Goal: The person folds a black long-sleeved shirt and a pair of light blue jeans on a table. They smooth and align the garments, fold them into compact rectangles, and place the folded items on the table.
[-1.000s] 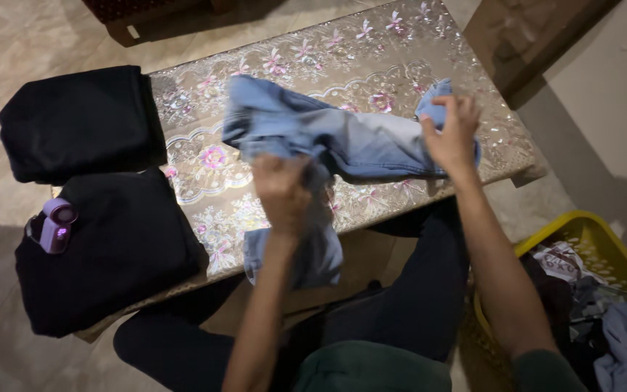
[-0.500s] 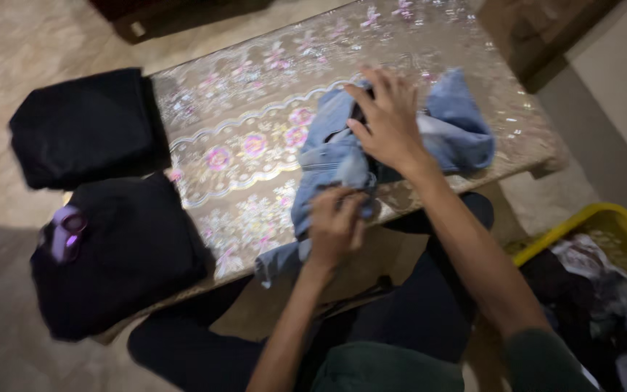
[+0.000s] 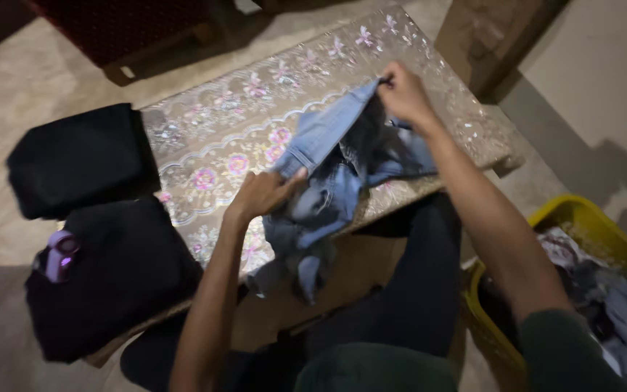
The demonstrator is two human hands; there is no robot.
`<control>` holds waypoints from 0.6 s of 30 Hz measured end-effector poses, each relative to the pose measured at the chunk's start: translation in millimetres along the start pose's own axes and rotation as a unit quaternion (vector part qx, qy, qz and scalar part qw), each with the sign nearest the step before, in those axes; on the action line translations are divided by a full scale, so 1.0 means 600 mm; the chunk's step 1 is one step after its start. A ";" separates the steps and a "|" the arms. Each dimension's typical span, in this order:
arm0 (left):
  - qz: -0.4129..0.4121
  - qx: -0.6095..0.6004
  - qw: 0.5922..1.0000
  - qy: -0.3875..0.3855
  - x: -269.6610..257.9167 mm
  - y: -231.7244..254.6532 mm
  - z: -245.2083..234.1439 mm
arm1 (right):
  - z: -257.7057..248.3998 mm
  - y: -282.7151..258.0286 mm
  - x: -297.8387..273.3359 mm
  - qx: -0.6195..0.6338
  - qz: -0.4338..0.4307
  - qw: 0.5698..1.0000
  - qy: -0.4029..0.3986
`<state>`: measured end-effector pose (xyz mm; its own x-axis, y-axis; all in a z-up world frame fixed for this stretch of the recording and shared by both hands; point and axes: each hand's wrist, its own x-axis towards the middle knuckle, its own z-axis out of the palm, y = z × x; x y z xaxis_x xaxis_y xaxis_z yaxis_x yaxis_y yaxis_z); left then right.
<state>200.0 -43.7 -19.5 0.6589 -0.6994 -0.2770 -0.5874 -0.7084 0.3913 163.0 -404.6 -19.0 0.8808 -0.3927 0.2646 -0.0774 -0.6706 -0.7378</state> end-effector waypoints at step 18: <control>0.121 0.023 0.946 0.300 -0.295 -0.038 -0.236 | -0.164 -0.132 -0.164 0.464 -0.105 0.876 -0.084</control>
<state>163.6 109.7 145.0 0.6418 -0.6716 0.3701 -0.7665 -0.5472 0.3363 36.4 -374.5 74.3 0.8929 -0.1709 0.4164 0.4377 0.1133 -0.8920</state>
